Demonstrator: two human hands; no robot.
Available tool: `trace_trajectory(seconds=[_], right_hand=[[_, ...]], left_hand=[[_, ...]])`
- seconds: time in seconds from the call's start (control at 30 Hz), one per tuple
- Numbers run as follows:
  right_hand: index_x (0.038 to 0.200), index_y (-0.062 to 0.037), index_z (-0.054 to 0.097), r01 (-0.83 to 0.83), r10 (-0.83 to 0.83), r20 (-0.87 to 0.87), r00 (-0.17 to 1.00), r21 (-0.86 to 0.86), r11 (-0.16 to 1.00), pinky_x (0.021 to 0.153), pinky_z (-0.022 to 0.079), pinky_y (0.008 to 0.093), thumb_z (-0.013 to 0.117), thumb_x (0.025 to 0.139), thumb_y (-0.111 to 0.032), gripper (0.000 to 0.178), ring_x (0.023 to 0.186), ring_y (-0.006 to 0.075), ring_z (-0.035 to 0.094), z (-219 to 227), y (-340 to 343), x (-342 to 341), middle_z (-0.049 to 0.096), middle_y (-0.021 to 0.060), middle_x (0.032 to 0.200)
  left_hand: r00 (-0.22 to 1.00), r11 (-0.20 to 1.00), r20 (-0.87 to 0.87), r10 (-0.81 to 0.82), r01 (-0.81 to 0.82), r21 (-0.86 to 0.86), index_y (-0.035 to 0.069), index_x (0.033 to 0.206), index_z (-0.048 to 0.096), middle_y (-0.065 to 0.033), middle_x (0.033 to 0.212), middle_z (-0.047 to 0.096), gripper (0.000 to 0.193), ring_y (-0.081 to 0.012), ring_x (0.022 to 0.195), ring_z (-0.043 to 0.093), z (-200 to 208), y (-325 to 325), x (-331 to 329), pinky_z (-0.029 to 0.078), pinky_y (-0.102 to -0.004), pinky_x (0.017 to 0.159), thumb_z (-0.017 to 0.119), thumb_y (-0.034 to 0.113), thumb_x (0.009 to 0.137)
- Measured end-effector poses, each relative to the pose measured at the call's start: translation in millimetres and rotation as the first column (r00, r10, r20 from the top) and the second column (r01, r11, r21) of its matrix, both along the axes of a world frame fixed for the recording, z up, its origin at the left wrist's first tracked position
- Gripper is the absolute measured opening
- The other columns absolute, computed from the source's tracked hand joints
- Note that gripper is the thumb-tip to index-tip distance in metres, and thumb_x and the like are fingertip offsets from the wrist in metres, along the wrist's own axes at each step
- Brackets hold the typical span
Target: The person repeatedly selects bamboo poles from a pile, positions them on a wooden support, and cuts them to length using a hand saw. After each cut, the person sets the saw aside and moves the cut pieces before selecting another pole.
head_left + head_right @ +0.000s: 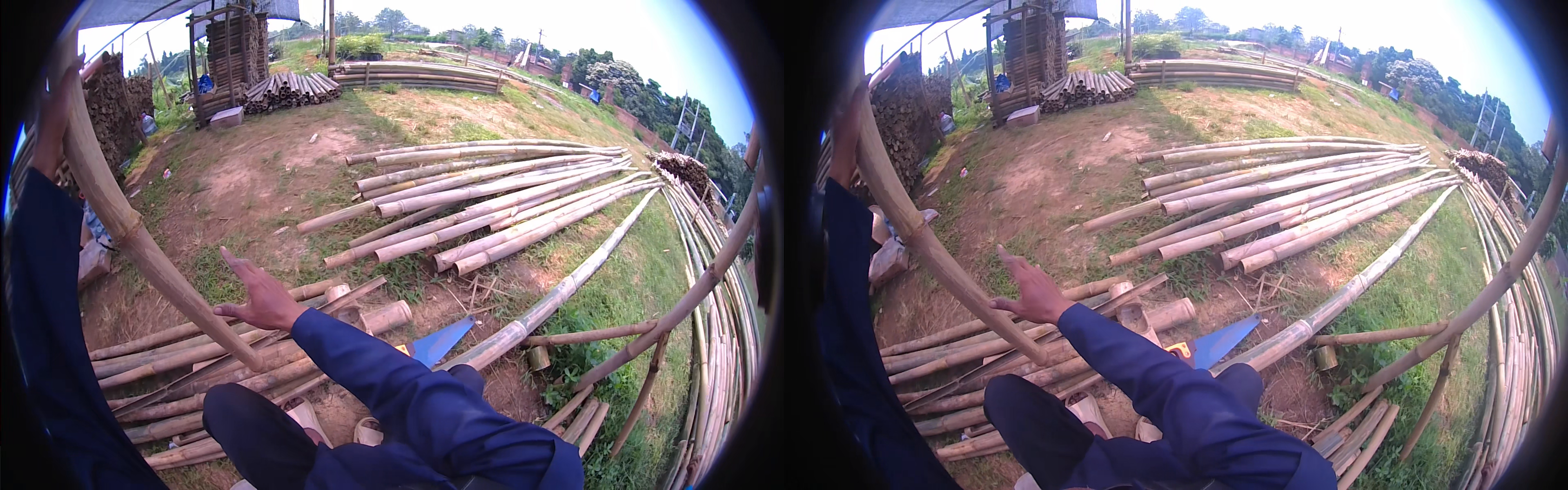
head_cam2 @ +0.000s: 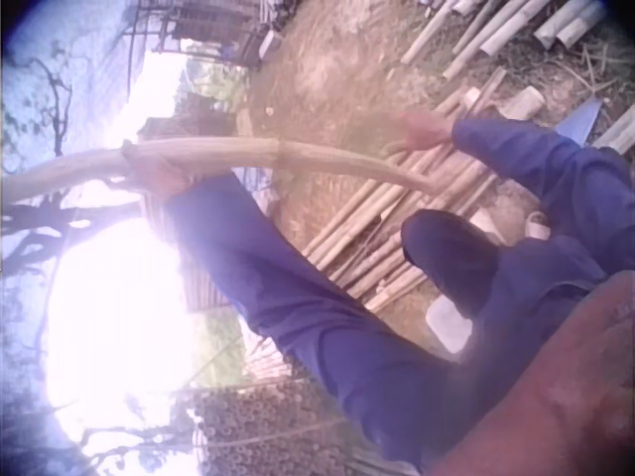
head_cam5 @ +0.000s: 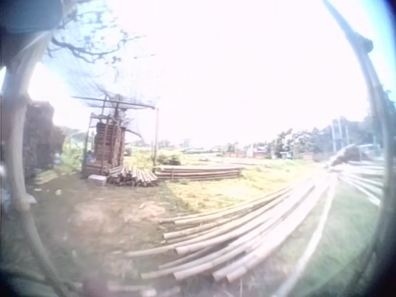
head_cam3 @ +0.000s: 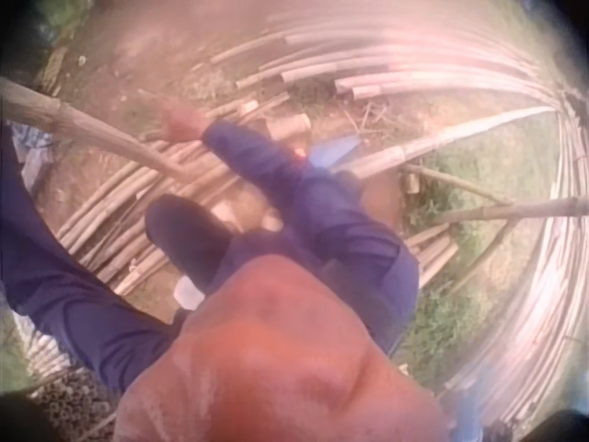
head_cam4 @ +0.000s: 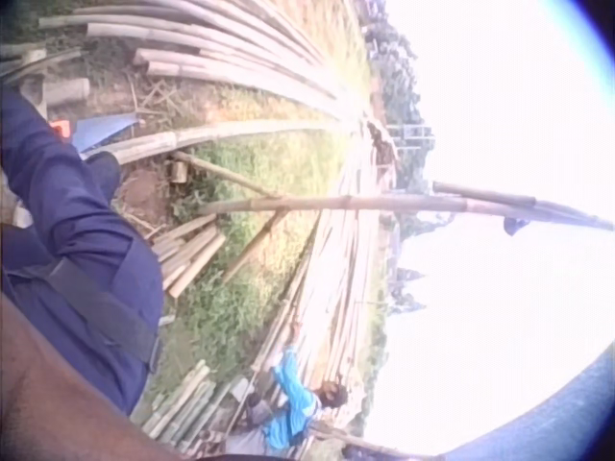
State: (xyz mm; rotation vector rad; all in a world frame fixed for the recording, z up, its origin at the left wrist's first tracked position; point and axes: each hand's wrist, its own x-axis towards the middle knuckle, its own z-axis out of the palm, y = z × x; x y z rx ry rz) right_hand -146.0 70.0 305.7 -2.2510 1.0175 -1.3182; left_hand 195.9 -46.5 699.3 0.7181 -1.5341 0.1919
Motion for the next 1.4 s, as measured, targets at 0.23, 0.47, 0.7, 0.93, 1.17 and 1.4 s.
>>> trace_trajectory(seconds=[0.23, 0.47, 0.7, 0.93, 1.17, 1.4], right_hand=[[0.164, -0.0096, 0.021, 0.056, -0.008, 0.277, 0.961, -0.165, 0.985, 0.102, 0.053, 0.0469, 0.077, 0.090, -0.050, 0.101, 0.125, 0.0375, 0.062, 79.3, -0.3, -53.5, 0.050, 0.0281, 0.147], [0.163, -0.0057, 0.020, 0.091, -0.006, 0.405, 0.915, -0.191, 0.977, 0.097, 0.056, 0.0450, 0.074, 0.094, -0.043, 0.095, 0.122, 0.0386, 0.062, 141.4, 7.5, -75.5, 0.053, 0.0303, 0.138], [0.165, -0.0064, 0.009, -0.087, 0.053, 0.704, 0.709, 0.012, 0.996, 0.103, 0.049, 0.0512, 0.069, 0.092, -0.062, 0.109, 0.127, 0.0408, 0.057, 178.5, -26.7, -73.0, 0.046, 0.0301, 0.146], [0.164, -0.0116, 0.011, -0.453, -0.038, 0.996, 0.074, 0.068, 0.889, 0.102, 0.049, 0.0583, 0.065, 0.081, -0.081, 0.121, 0.125, 0.0414, 0.059, 132.9, -79.8, -87.4, 0.039, 0.0285, 0.152], [0.123, -0.0142, 0.052, -0.466, -0.392, 0.918, 0.057, 0.372, 0.803, 0.087, 0.058, 0.0503, 0.073, 0.091, -0.048, 0.051, 0.091, 0.0297, 0.072, -44.9, -73.6, -73.0, 0.068, 0.0126, 0.107], [0.120, -0.0118, 0.058, -0.346, -0.737, 0.631, 0.241, 0.765, 0.543, 0.089, 0.054, 0.0491, 0.080, 0.086, -0.032, 0.045, 0.104, 0.0239, 0.063, -150.9, -23.0, -60.9, 0.064, 0.0053, 0.108]], left_hand=[[0.982, 0.982, 0.053, 0.183, -0.180, -0.055, 0.005, 0.147, 0.051, -0.0141, 0.117, 0.069, 0.065, -0.0229, 0.105, 0.069, -40.6, -7.1, 27.6, 0.054, -0.0370, 0.092, 0.074, 0.036, 0.094], [0.942, 0.951, 0.134, 0.307, -0.297, -0.084, 0.004, 0.150, 0.048, -0.0157, 0.119, 0.068, 0.068, -0.0253, 0.109, 0.068, -103.8, -6.3, 37.3, 0.053, -0.0385, 0.096, 0.074, 0.034, 0.095], [0.917, 0.958, 0.323, 0.234, -0.274, 0.081, 0.007, 0.158, 0.036, -0.0217, 0.135, 0.062, 0.077, -0.0315, 0.124, 0.062, -233.2, 50.4, 7.7, 0.045, -0.0406, 0.108, 0.074, 0.021, 0.092], [0.794, 0.912, 0.597, 0.118, -0.324, 0.251, 0.011, 0.153, 0.042, -0.0215, 0.124, 0.063, 0.092, -0.0426, 0.112, 0.063, -366.5, 141.0, -36.0, 0.053, -0.0487, 0.093, 0.079, 0.003, 0.069], [0.557, 0.863, 0.825, 0.094, -0.458, 0.211, 0.014, 0.148, 0.047, -0.0144, 0.106, 0.059, 0.094, -0.0366, 0.094, 0.061, -458.9, 164.3, -5.9, 0.050, -0.0467, 0.082, 0.084, 0.005, 0.062], [0.540, 0.778, 0.831, 0.130, -0.576, 0.253, 0.015, 0.145, 0.051, -0.0089, 0.104, 0.059, 0.083, -0.0317, 0.096, 0.059, -541.7, 142.5, 24.9, 0.046, -0.0440, 0.086, 0.080, 0.008, 0.067]])
